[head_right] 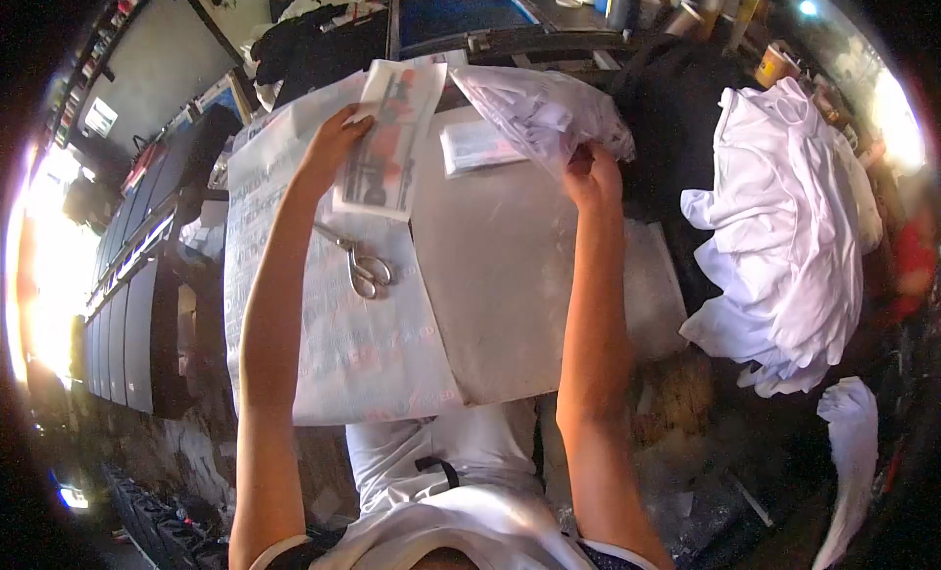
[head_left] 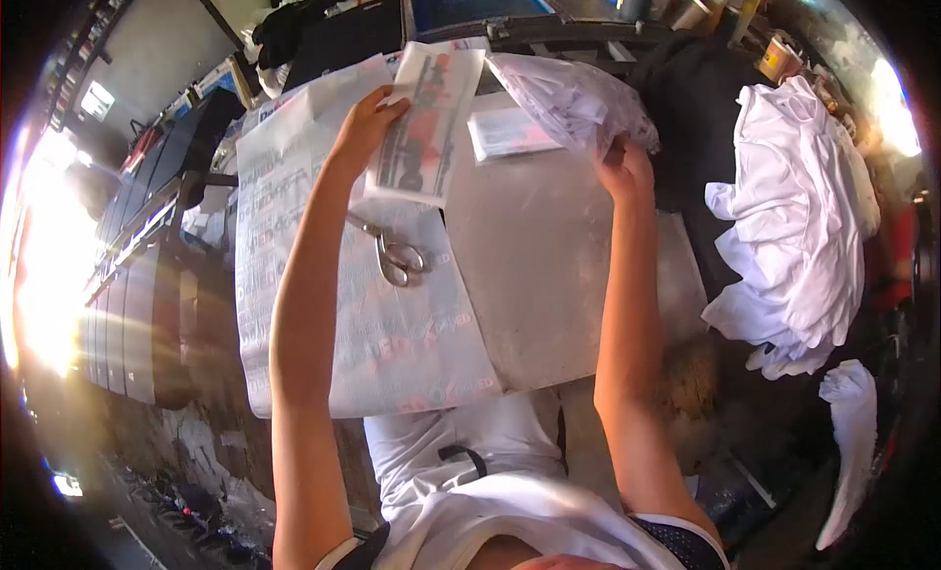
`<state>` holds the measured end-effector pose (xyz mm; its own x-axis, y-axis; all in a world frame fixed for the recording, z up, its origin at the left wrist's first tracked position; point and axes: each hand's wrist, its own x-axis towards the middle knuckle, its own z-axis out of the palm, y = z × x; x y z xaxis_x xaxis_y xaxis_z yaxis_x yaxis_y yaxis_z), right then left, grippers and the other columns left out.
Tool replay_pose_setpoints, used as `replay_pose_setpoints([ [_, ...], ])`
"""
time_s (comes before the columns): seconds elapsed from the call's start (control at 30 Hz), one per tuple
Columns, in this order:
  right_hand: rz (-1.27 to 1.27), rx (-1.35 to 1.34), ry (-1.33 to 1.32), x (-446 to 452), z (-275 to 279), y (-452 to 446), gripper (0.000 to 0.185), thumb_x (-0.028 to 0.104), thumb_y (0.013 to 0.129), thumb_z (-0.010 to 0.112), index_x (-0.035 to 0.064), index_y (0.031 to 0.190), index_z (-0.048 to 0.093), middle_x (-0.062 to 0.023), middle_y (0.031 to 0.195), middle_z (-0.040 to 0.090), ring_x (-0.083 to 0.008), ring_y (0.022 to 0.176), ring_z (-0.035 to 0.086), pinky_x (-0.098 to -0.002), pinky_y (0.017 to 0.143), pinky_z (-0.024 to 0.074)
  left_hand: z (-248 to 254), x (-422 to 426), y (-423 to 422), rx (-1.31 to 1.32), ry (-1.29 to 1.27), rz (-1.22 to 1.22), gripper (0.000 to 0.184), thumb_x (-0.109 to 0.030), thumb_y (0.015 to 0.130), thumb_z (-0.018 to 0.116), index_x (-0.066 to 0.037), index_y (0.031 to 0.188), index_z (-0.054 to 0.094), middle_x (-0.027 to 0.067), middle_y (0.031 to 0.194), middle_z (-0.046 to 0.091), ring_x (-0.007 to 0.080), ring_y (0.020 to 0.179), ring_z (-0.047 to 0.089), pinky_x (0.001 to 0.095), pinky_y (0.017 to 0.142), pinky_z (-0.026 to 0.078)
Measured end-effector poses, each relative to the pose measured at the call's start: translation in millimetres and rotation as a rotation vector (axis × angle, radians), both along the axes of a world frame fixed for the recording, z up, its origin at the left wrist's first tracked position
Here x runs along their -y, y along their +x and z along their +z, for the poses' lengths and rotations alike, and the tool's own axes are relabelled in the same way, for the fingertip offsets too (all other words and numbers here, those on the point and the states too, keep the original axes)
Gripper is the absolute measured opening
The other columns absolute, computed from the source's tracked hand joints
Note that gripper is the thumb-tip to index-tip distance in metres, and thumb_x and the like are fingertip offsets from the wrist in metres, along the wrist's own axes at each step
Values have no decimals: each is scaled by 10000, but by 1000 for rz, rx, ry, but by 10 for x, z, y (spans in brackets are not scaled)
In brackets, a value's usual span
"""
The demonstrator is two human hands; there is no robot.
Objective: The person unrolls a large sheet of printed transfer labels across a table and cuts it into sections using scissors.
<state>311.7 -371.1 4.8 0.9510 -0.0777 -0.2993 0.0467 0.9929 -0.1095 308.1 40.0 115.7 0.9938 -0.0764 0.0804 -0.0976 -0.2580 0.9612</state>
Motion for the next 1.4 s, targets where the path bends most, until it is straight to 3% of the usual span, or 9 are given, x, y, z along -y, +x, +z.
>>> replay_pose_setpoints([
  [0.13,-9,18,-13,161,73,-59,300,73,1077,468,-34,1308,626,-157,1353,674,-308,1241,648,-461,1082,548,-111,294,747,3,161,-247,462,-260,994,716,-15,1376,630,93,1186,722,145,996,679,307,864,543],
  [0.3,202,453,524,583,-10,-181,195,16,1019,500,-55,1068,675,-154,1000,717,-254,895,693,-371,829,604,-392,888,1443,-37,163,-495,610,-403,952,756,-47,1427,614,107,1295,696,206,1198,621,349,1066,452],
  [0.4,154,379,497,635,139,-322,171,5,1004,499,-54,1027,658,-136,934,686,-231,821,658,-362,772,595,-210,1480,1466,47,715,-594,661,-358,927,797,-1,1441,586,194,1354,672,285,1225,637,374,1065,475],
  [0.5,88,362,427,650,23,-301,203,25,1016,491,-59,1090,660,-151,993,703,-241,856,669,-379,804,597,-838,1623,2166,100,951,-731,664,-428,913,791,-57,1432,608,185,1329,689,314,1191,656,421,999,511],
  [0.8,119,428,547,562,125,-336,234,55,1051,464,-59,1113,658,-156,1027,707,-243,896,669,-383,813,586,-1023,2026,1613,265,936,-529,558,-284,911,782,-83,1404,617,198,1369,650,403,1238,628,477,1053,505],
  [0.97,-6,601,539,426,78,-269,196,38,1057,464,-79,1044,620,-142,950,656,-236,907,658,-372,830,578,-937,2127,960,675,987,-262,354,-255,928,718,-92,1234,648,147,1375,594,360,1364,504,513,1122,433],
  [1.1,-103,720,631,361,337,-404,207,42,1049,474,-85,1112,625,-174,1061,692,-258,975,683,-378,896,581,-1191,2105,857,750,761,-306,437,-445,942,698,-95,1196,634,149,1361,595,396,1355,488,503,1144,390],
  [1.23,-162,720,597,389,394,-412,245,79,1081,430,-68,1157,611,-159,1084,677,-259,970,678,-382,904,566,-1101,2147,718,601,915,-311,950,-789,753,763,-36,1292,553,188,1392,560,398,1372,476,508,1159,383],
  [1.4,-181,619,364,395,231,-312,249,147,1078,548,-85,1135,621,-152,1059,677,-227,972,649,-361,893,561,-1063,2298,762,519,872,-279,1135,-885,632,763,-17,1336,557,183,1384,565,386,1363,480,518,1161,357],
])
